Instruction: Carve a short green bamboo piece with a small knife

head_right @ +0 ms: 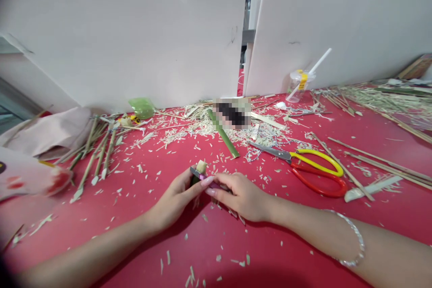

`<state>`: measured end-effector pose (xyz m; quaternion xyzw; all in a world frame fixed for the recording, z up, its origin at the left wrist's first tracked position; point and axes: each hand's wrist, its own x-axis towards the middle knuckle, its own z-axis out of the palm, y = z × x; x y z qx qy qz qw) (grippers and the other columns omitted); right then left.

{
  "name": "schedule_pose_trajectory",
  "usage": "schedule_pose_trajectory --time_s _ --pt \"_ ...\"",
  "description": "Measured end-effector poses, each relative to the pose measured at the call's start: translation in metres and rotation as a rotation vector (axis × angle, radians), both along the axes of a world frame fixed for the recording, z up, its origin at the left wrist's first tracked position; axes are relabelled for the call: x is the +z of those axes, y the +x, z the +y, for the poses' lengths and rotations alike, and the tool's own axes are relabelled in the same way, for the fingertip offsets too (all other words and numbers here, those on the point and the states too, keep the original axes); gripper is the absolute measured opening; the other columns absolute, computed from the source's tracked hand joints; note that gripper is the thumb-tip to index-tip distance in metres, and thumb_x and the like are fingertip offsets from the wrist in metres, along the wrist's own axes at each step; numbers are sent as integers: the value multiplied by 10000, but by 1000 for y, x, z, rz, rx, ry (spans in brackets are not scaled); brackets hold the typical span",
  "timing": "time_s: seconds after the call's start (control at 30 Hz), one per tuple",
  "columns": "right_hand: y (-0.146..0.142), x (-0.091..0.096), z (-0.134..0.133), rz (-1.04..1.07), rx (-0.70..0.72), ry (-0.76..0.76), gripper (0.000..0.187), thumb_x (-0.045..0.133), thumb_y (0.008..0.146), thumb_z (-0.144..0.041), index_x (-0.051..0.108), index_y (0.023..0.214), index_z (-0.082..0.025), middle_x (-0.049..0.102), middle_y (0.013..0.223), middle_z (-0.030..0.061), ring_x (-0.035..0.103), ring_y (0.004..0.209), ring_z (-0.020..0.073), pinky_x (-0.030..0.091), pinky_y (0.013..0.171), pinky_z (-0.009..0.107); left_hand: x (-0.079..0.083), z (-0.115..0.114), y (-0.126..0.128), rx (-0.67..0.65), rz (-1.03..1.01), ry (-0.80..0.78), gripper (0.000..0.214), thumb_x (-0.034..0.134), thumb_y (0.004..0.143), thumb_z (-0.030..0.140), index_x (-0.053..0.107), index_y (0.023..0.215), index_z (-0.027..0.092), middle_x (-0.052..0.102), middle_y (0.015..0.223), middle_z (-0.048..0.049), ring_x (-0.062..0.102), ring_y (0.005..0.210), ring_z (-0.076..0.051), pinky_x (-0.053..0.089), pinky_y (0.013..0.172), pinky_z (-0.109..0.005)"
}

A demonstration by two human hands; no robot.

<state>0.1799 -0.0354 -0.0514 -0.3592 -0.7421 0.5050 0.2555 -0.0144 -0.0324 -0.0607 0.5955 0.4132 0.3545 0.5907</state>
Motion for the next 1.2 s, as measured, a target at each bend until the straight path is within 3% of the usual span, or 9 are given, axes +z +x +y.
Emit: schedule_pose_trajectory --time_s 0.3,0.67,0.97,1.2 --pt "2 -3 0 -15 -4 -15 286 488 978 -437 571 944 -165 490 645 -48 441 564 82 328 514 202 -2 1 0 28 75 52 357 616 865 506 485 819 177 477 749 11 465 732 -139 394 686 -278" --pt "1 -1 0 -22 -17 -14 324 491 971 -463 592 946 -156 479 632 -48 425 565 82 311 508 201 2 -1 1 54 74 21 347 633 865 463 442 779 186 422 655 47 403 632 -109 340 594 -247" --pt "1 -3 -1 68 -27 -111 329 527 953 -448 640 972 -140 527 675 -18 463 592 95 367 551 215 5 -1 1 54 56 19 326 672 832 429 496 771 161 466 681 42 437 658 -114 361 638 -249" --pt "1 -4 0 86 -18 -222 365 534 946 -468 655 1011 -130 478 558 -59 378 442 62 287 434 194 5 -1 -1 54 99 36 371 636 846 499 467 766 179 439 672 45 415 648 -117 342 613 -244"
